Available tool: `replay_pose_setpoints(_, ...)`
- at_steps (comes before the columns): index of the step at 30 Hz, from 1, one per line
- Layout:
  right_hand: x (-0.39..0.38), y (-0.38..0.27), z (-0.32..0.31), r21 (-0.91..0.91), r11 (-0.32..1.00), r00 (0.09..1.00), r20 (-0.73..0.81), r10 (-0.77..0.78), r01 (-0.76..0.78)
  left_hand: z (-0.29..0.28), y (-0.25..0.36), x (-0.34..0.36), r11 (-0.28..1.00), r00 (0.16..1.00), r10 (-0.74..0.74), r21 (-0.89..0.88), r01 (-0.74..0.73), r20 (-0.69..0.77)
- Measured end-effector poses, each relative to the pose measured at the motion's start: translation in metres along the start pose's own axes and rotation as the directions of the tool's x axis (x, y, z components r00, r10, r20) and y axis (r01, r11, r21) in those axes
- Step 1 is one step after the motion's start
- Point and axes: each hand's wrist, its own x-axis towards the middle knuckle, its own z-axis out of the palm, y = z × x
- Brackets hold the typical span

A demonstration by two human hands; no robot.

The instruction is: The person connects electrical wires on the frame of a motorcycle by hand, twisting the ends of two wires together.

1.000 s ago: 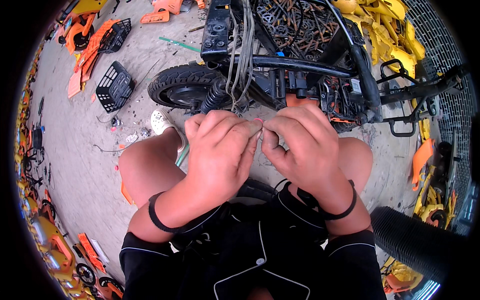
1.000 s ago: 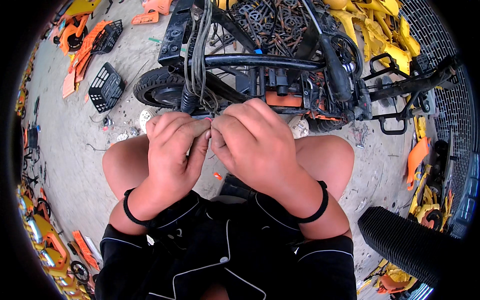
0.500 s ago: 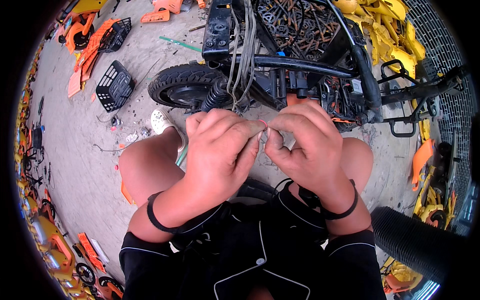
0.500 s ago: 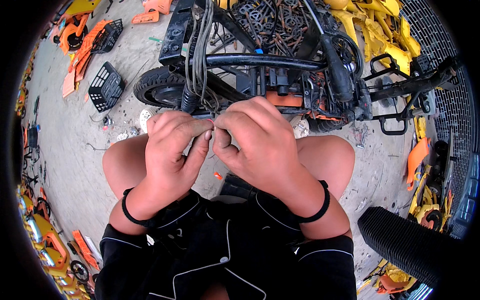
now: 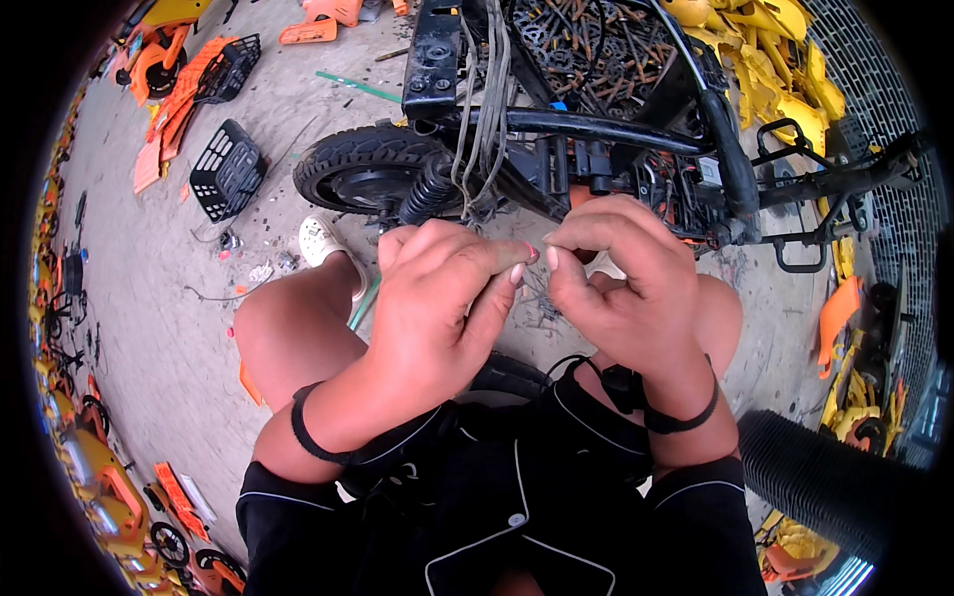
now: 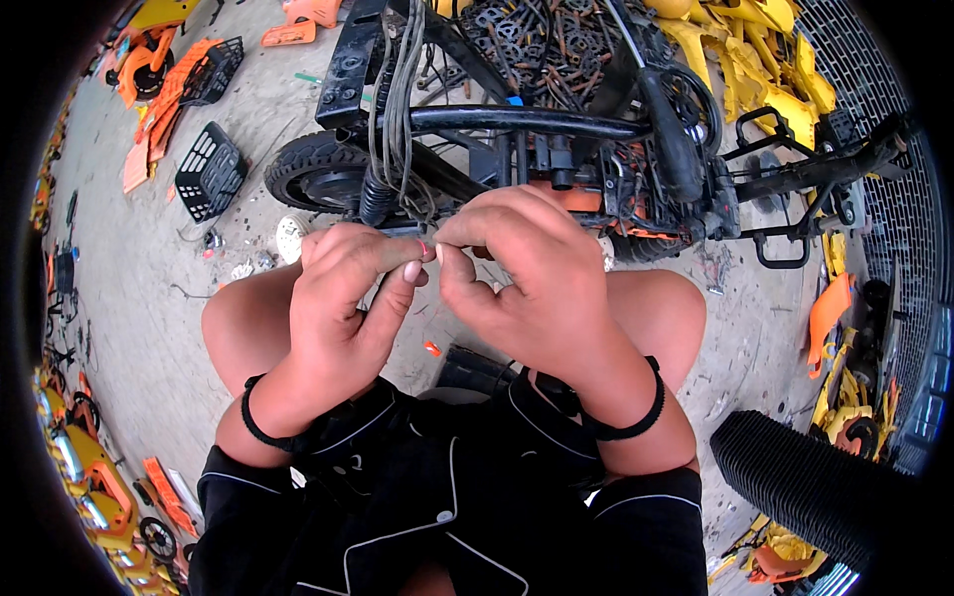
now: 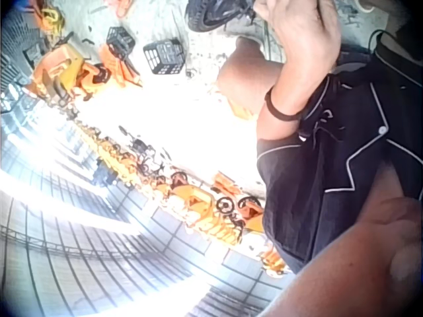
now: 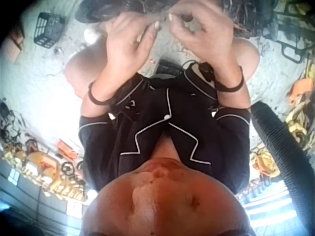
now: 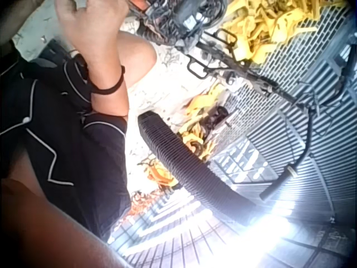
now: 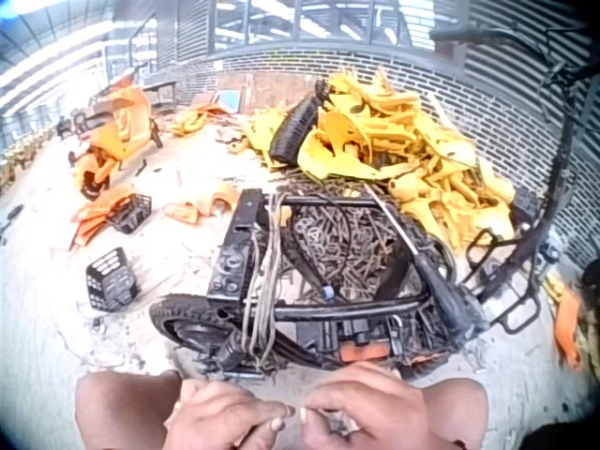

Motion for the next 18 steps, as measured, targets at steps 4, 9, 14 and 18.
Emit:
replay_pose_setpoints(4, 0.001, -0.002, -0.003, 0.093, 0.993, 0.995, 0.080, 0.059, -0.067, 0.003, -0.002, -0.001, 0.998, 0.999, -0.027, -0.054, 0.025, -0.027)
replay_pose_setpoints(9, 0.001, 0.000, -0.002, -0.003, 1.000, 0.996, 0.081, -0.029, 0.030, 0.004, -0.003, 0.000, 0.999, 0.999, -0.015, -0.031, 0.013, -0.050)
replay_pose_setpoints(14, 0.000, 0.002, 0.002, -0.092, 0.990, 0.994, 0.048, -0.102, 0.106, 0.009, -0.006, 0.000, 0.994, 0.995, 0.058, 0.101, -0.050, -0.082)
replay_pose_setpoints(18, -0.002, 0.001, 0.005, -0.141, 0.982, 0.992, 0.022, -0.126, 0.127, 0.012, -0.007, 0.003, 0.992, 0.993, 0.068, 0.113, -0.057, -0.099)
